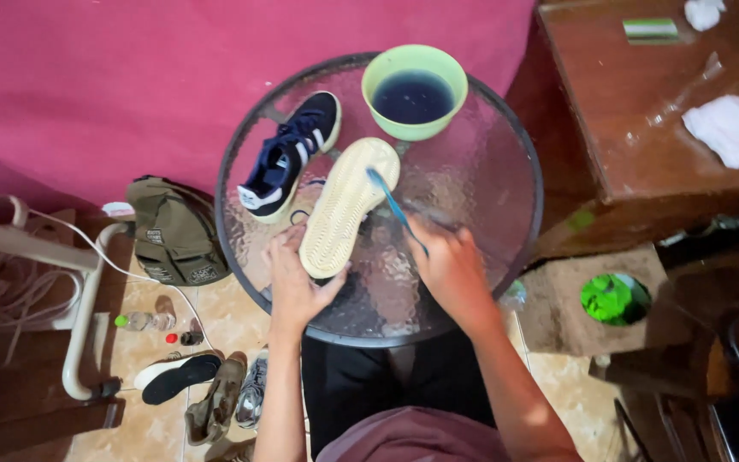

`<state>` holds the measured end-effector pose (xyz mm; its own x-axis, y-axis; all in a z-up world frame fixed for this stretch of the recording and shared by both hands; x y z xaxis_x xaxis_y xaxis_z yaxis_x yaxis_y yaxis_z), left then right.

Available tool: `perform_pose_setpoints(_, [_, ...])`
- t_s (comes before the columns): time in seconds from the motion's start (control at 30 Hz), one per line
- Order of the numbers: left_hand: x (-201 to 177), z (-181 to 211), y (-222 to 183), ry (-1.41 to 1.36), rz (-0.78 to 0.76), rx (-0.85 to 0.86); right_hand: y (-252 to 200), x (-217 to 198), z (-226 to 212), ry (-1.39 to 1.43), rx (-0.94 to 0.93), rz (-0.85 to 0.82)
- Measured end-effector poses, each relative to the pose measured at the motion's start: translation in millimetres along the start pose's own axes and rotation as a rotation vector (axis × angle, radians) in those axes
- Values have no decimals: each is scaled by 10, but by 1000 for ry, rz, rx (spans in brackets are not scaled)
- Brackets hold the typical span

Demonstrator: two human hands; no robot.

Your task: Scrubbing the soles of sneakers using a toothbrush and soapy water on a glass table.

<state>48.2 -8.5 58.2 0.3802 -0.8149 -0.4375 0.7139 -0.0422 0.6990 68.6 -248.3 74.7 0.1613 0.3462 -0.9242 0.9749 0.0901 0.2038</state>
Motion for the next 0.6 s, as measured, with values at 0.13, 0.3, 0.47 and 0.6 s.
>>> perform_pose_setpoints(0.13, [14, -16, -8, -27, -13, -37, -247, 7, -50, -327, -74, 9])
perform_pose_setpoints(0.3, [36, -16, -15, -32, -37, -36, -75, 112, -86, -318, -106, 273])
perform_pose_setpoints(0.47, [48, -40, -26, -11, -38, -28, -355, -56, -95, -407, -112, 105])
perform_pose_setpoints(0.6, [49, -22, -43, -23, -44, -5, -40, 300, 9, -384, -86, 166])
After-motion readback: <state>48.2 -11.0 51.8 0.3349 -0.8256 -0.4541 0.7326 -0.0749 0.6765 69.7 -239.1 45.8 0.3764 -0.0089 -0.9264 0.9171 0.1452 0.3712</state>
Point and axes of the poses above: each hand's wrist, its own y-axis towards the middle knuckle, its own x-axis out of the palm, z = x × y, the point moved 7 cm from there along y, towards the middle knuckle, and after that the axes turned 11 degrees about -y, right-handed, at the moved point
